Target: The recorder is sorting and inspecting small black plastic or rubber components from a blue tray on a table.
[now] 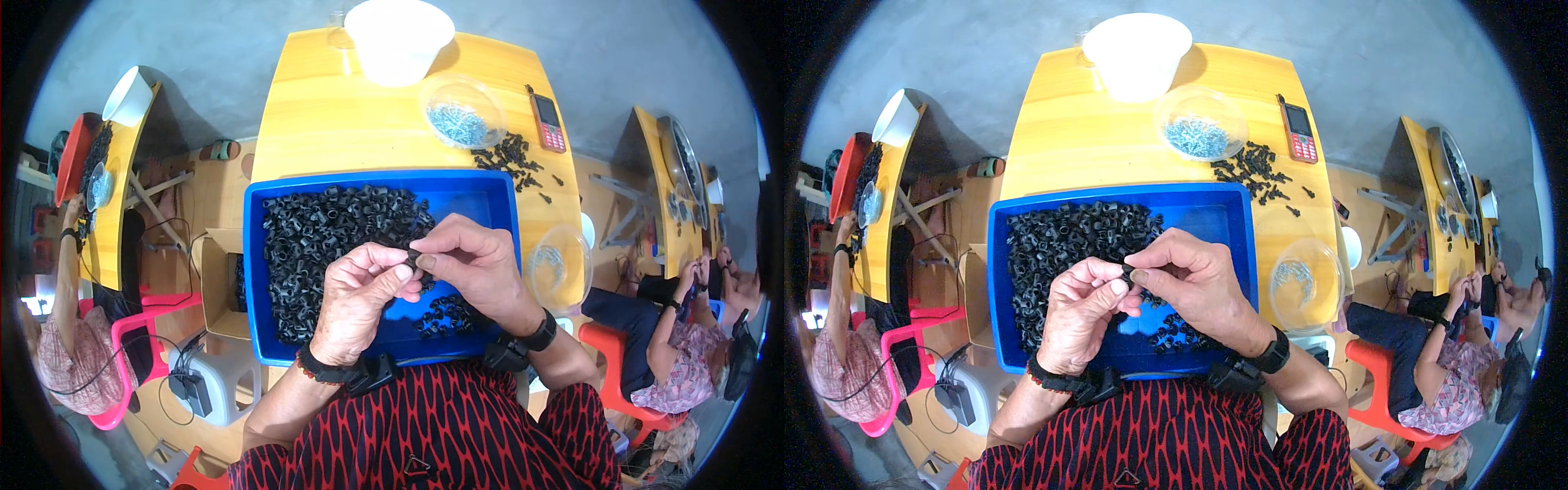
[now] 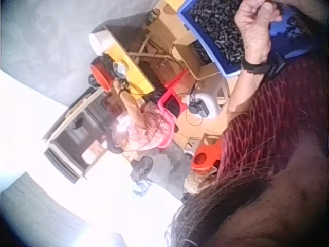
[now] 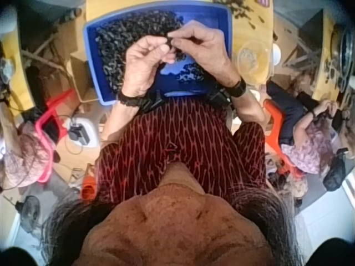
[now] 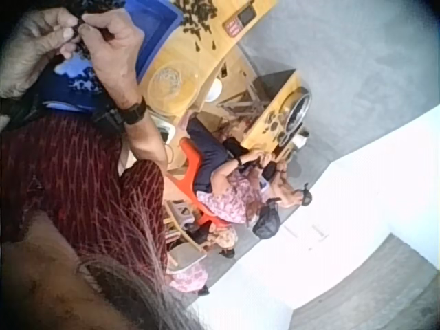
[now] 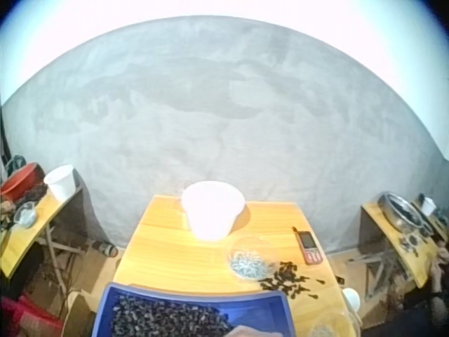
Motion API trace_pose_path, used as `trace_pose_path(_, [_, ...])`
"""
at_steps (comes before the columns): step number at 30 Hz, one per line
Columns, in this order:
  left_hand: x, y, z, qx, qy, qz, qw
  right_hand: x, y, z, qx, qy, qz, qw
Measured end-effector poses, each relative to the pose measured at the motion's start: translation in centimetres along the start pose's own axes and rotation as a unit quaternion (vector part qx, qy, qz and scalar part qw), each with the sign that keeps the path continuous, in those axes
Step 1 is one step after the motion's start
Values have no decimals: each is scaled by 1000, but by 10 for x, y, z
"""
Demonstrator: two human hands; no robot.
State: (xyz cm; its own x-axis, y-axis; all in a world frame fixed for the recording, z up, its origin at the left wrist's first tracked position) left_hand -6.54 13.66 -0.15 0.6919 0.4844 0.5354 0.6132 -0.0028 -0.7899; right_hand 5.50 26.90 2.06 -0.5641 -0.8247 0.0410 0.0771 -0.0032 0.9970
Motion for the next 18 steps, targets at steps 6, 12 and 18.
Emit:
trace_pose_path(6, [-1, 3, -1, 20, -12, -2, 1000, 2, 3, 0, -77, -5, -69, 995])
trace_pose_path(12, [-2, 3, 0, 26, -6, 12, 1000, 1, 8, -1, -99, -2, -133, 986])
trace_pose_path(18, [-1, 3, 1, 25, -6, 3, 1000, 0, 1, -1, -52, -3, -78, 996])
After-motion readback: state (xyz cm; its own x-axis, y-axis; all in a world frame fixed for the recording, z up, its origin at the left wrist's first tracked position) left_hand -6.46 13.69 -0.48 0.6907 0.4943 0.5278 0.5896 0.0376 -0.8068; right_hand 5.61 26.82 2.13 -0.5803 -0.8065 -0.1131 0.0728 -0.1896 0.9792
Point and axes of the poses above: each hand's wrist, its own z-axis towards the middle knuckle, its own x-axis out of the palm, y = z × x, the point moved 2 cm from there along z, towards the middle knuckle, and after that the axes turned 5 degrees about z, right-handed, at the moved point
